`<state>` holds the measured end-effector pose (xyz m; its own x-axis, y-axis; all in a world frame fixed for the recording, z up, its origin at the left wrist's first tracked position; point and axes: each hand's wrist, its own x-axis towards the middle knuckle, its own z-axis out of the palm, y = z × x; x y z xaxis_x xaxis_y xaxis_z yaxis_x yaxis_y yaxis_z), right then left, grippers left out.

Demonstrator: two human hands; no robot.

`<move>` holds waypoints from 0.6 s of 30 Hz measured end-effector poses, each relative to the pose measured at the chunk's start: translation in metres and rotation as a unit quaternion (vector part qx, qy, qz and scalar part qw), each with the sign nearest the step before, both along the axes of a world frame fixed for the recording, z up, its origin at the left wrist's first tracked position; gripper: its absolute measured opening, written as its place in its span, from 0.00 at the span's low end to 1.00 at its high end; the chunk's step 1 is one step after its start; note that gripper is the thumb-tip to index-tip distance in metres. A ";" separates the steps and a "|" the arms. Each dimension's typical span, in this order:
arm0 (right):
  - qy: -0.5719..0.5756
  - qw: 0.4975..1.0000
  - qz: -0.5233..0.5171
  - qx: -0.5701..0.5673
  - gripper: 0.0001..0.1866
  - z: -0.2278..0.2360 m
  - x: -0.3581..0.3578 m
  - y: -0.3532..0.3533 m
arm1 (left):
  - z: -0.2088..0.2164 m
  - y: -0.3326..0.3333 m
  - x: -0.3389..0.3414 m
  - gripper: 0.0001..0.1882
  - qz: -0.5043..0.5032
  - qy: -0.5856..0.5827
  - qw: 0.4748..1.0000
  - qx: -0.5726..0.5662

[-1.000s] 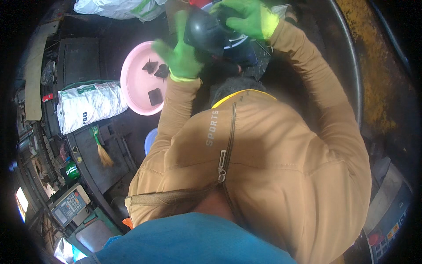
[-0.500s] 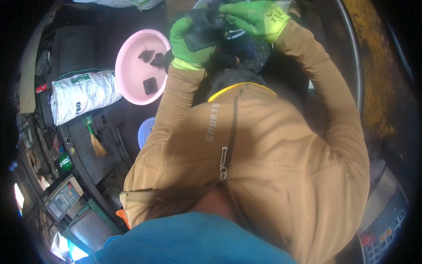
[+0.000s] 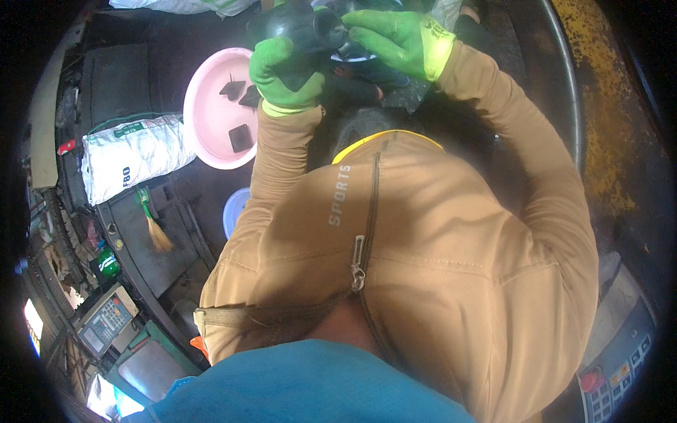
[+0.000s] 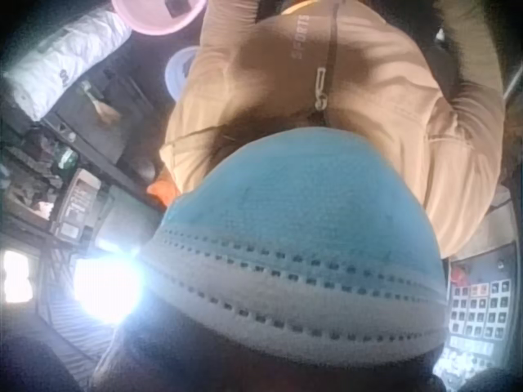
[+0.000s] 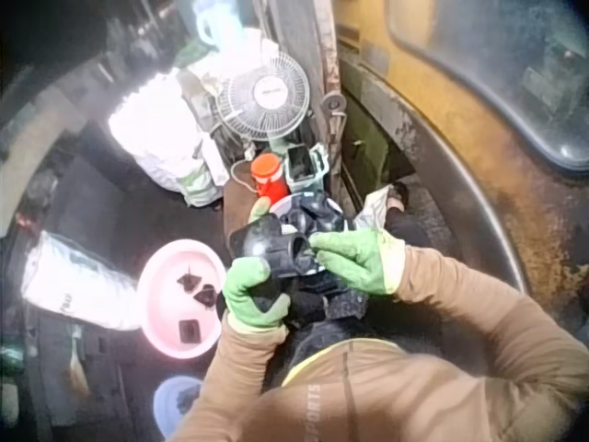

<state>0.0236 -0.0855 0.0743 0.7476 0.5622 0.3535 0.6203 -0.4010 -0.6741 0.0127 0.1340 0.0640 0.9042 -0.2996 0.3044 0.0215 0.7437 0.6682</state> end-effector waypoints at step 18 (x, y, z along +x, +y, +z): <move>0.207 0.962 -0.035 0.176 0.21 0.028 -0.026 0.027 | 0.033 -0.010 -0.004 0.56 0.130 -0.073 0.984 0.097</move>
<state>-0.0019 -0.0583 0.1021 0.8971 0.4053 0.1757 0.2485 -0.1343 -0.9593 0.0086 0.1239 0.0969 0.9089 -0.1287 0.3966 -0.2595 0.5700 0.7796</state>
